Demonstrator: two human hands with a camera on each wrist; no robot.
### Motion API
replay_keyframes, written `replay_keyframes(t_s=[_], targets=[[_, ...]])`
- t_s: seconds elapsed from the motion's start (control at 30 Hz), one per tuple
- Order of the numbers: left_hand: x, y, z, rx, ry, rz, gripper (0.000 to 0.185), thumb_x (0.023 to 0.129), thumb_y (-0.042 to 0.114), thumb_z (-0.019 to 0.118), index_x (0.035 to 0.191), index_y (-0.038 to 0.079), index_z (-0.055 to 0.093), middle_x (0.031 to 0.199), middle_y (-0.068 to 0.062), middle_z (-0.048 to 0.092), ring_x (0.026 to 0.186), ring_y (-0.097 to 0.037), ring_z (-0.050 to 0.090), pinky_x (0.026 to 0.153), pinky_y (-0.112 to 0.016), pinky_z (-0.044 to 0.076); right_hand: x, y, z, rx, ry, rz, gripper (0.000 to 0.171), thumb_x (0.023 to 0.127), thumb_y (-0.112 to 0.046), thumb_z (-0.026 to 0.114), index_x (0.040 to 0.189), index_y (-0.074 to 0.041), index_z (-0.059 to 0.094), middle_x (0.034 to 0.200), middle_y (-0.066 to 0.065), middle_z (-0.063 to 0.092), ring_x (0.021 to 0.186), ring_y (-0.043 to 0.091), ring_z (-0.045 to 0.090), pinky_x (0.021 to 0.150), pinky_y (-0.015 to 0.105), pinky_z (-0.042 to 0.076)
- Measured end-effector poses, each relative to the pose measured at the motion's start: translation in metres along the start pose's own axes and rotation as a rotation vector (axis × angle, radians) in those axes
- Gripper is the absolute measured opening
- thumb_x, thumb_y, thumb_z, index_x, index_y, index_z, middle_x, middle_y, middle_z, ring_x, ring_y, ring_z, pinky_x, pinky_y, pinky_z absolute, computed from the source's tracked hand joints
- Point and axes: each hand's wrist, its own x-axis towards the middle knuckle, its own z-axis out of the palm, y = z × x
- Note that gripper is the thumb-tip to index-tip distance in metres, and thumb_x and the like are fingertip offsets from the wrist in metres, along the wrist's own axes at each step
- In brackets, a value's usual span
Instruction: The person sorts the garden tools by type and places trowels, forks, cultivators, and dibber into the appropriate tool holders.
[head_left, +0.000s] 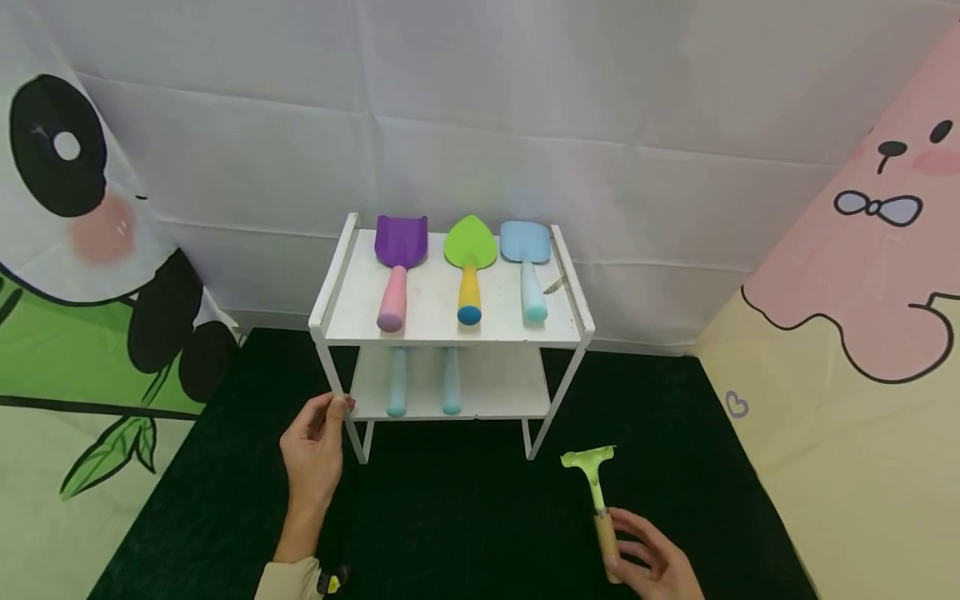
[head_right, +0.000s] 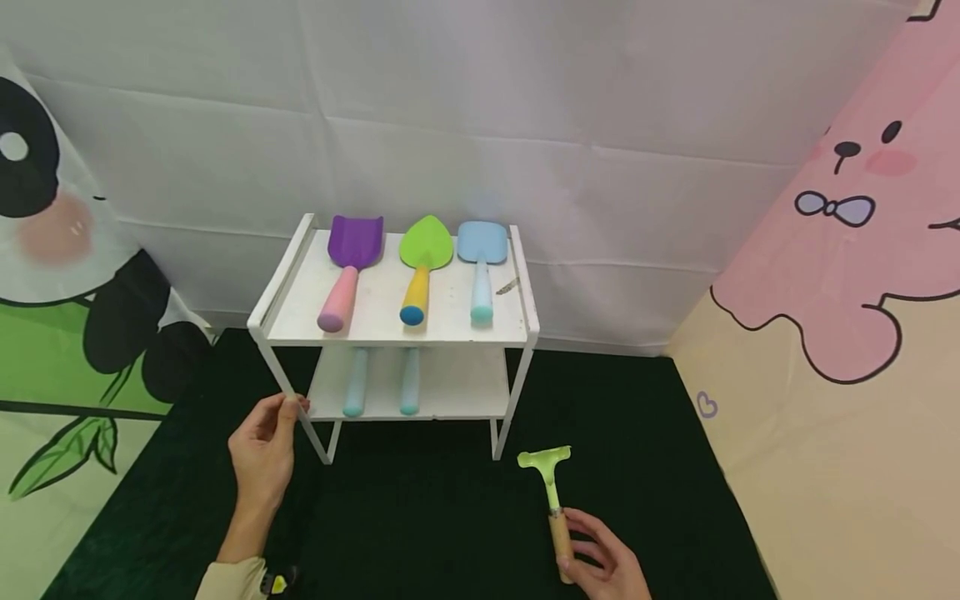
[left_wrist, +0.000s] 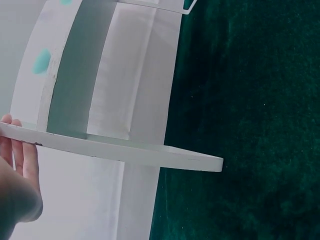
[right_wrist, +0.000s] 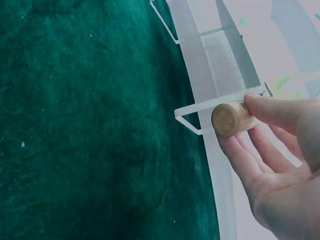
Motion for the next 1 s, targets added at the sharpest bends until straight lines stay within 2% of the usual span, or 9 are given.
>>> replay_keyframes(t_s=[0.53, 0.73, 1.0], targets=[[0.0, -0.002, 0.0, -0.009, -0.001, 0.027, 0.017, 0.104, 0.007, 0.06, 0.11, -0.006, 0.069, 0.099, 0.003, 0.071, 0.093, -0.007, 0.068, 0.094, -0.014, 0.05, 0.01, -0.014, 0.014, -0.082, -0.124, -0.157, 0.063, 0.096, -0.012, 0.071, 0.151, 0.0, 0.041, 0.148, 0.031, 0.041, 0.116, 0.014, 0.065, 0.093, 0.034, 0.058], [0.0, -0.002, 0.0, -0.01, -0.004, 0.027, 0.017, 0.104, 0.007, 0.059, 0.11, -0.006, 0.069, 0.099, 0.003, 0.071, 0.093, -0.008, 0.069, 0.094, -0.014, 0.051, 0.014, -0.023, 0.021, -0.077, -0.145, -0.171, 0.063, 0.096, -0.013, 0.072, 0.151, -0.003, 0.043, 0.151, 0.028, 0.041, 0.118, 0.017, 0.065, 0.094, 0.034, 0.058], [0.0, -0.003, 0.0, -0.012, -0.007, 0.031, 0.017, 0.104, 0.006, 0.059, 0.11, -0.006, 0.069, 0.099, 0.001, 0.071, 0.093, -0.008, 0.069, 0.094, -0.014, 0.051, 0.019, -0.036, 0.029, -0.057, -0.175, -0.139, 0.063, 0.095, -0.017, 0.074, 0.151, -0.009, 0.045, 0.152, 0.025, 0.04, 0.123, 0.031, 0.061, 0.091, 0.035, 0.059]])
